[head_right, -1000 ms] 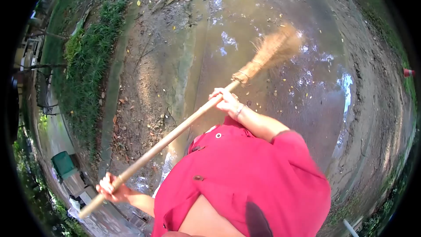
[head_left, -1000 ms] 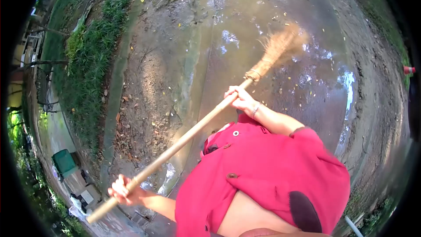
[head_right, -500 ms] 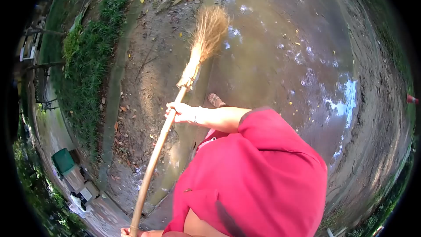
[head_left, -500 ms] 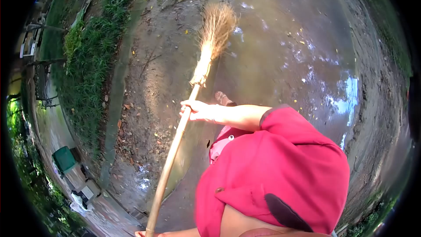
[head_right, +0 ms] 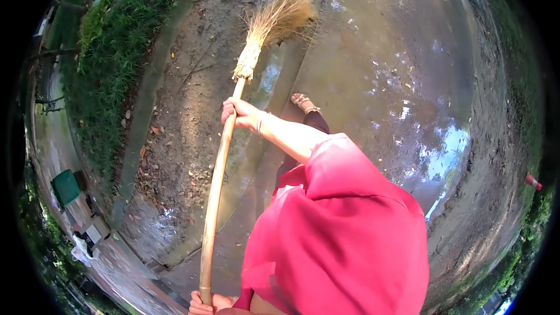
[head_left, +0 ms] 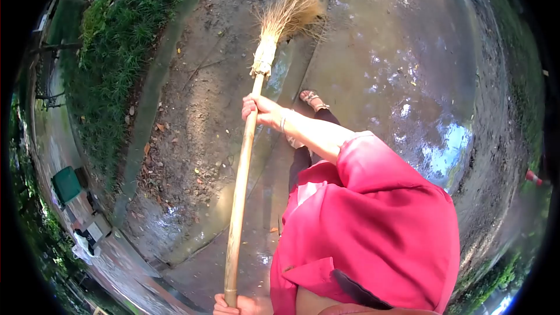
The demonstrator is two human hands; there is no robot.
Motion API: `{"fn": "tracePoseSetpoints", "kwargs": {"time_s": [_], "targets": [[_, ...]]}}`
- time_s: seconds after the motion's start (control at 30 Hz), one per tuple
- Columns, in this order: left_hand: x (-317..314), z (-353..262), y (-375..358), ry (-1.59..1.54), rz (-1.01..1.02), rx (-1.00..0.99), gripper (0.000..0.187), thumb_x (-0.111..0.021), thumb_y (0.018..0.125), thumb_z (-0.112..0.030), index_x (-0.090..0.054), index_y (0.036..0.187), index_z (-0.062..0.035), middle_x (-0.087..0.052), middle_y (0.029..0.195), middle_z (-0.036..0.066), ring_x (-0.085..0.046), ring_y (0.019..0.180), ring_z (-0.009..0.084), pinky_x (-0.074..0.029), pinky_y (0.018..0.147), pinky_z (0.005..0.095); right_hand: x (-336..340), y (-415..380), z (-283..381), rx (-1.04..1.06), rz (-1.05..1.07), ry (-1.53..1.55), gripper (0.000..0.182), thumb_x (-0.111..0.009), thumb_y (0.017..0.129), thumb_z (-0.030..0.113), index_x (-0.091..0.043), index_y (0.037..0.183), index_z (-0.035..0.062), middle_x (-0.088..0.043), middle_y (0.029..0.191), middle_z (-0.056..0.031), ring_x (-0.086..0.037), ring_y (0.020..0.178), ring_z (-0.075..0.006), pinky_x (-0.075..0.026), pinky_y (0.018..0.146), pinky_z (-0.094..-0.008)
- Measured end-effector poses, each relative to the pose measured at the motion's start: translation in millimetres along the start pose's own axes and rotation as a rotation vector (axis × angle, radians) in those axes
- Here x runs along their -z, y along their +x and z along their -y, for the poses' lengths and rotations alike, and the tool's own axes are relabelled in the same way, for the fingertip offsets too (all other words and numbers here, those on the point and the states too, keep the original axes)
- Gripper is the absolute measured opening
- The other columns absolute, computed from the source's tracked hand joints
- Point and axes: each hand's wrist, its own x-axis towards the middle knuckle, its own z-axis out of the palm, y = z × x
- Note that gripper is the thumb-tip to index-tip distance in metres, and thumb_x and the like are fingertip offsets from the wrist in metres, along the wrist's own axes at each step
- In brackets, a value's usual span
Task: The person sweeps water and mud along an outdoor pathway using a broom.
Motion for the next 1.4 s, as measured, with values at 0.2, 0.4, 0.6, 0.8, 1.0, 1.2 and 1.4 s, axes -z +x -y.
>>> {"fn": "tracePoseSetpoints", "kwargs": {"time_s": [0.2, 0.4, 0.6, 0.8, 1.0, 1.2, 1.4], "targets": [[-79.1, 5.8, -21.6, 0.036, 0.083, 0.054, 0.017, -0.055, 0.067, -0.023, -0.045, 0.062, -0.0105, -0.043, 0.056, 0.001, -0.044, 0.053, 0.0157, -0.034, 0.046, 0.0314, -15.8, -35.8, -57.8, 0.166, -0.039, -0.142, 0.015, -0.050, 0.076, 0.006, -0.041, 0.064, 0.0046, -0.040, 0.052, -0.0050, -0.044, 0.049, -0.0188, -0.043, 0.054, -0.0343], [-141.3, 15.0, -37.6, 0.056, 0.122, 0.099, 0.017, -0.055, 0.067, -0.023, -0.044, 0.062, -0.0107, -0.043, 0.056, 0.001, -0.044, 0.053, 0.0154, -0.034, 0.047, 0.0311, -7.8, -68.5, -65.1, 0.084, -0.167, 0.018, 0.013, -0.049, 0.077, 0.003, -0.043, 0.066, 0.0019, -0.043, 0.055, -0.0076, -0.046, 0.053, -0.0195, -0.045, 0.059, -0.0353], [-158.8, 25.1, -47.9, 0.069, 0.064, 0.120, 0.017, -0.054, 0.068, -0.022, -0.043, 0.062, -0.0108, -0.042, 0.056, 0.001, -0.043, 0.053, 0.0150, -0.034, 0.048, 0.0309, 9.0, -10.9, 45.9, 0.033, -0.226, -0.082, 0.018, -0.045, 0.075, 0.003, -0.039, 0.058, 0.0051, -0.036, 0.048, -0.0048, -0.039, 0.045, -0.0167, -0.039, 0.052, -0.0306], [-157.4, 30.9, -55.6, 0.089, 0.026, 0.150, 0.017, -0.054, 0.069, -0.022, -0.043, 0.061, -0.0110, -0.041, 0.056, 0.000, -0.042, 0.053, 0.0147, -0.034, 0.048, 0.0306, -61.8, 19.6, 88.5, -0.010, -0.198, -0.192, 0.017, -0.043, 0.079, 0.005, -0.039, 0.063, 0.0052, -0.034, 0.048, 0.0006, -0.036, 0.044, -0.0119, -0.039, 0.050, -0.0286], [-171.6, 33.0, -56.2, 0.099, 0.066, 0.173, 0.017, -0.053, 0.069, -0.022, -0.042, 0.061, -0.0111, -0.040, 0.055, 0.000, -0.042, 0.053, 0.0144, -0.033, 0.049, 0.0304, -66.7, -26.4, 38.0, 0.140, -0.265, -0.329, 0.015, -0.049, 0.077, 0.005, -0.041, 0.064, 0.0046, -0.040, 0.053, -0.0016, -0.042, 0.048, -0.0127, -0.044, 0.052, -0.0321], [-176.6, 34.4, -58.6, 0.100, 0.071, 0.187, 0.018, -0.053, 0.070, -0.021, -0.042, 0.061, -0.0112, -0.040, 0.055, 0.000, -0.041, 0.053, 0.0140, -0.033, 0.050, 0.0302, -42.8, -79.7, 10.6, 0.184, -0.294, -0.243, 0.013, -0.052, 0.076, 0.004, -0.043, 0.067, 0.0035, -0.042, 0.055, -0.0035, -0.044, 0.051, -0.0151, -0.045, 0.058, -0.0337], [-180.4, 46.8, -84.3, 0.081, -0.004, 0.168, 0.018, -0.053, 0.070, -0.021, -0.041, 0.061, -0.0114, -0.039, 0.055, 0.000, -0.041, 0.053, 0.0137, -0.033, 0.050, 0.0299, -0.7, -20.3, 160.8, 0.048, -0.483, 0.019, 0.022, -0.045, 0.070, -0.001, -0.036, 0.051, 0.0064, -0.036, 0.046, -0.0027, -0.038, 0.041, -0.0150, -0.037, 0.046, -0.0286]]}}
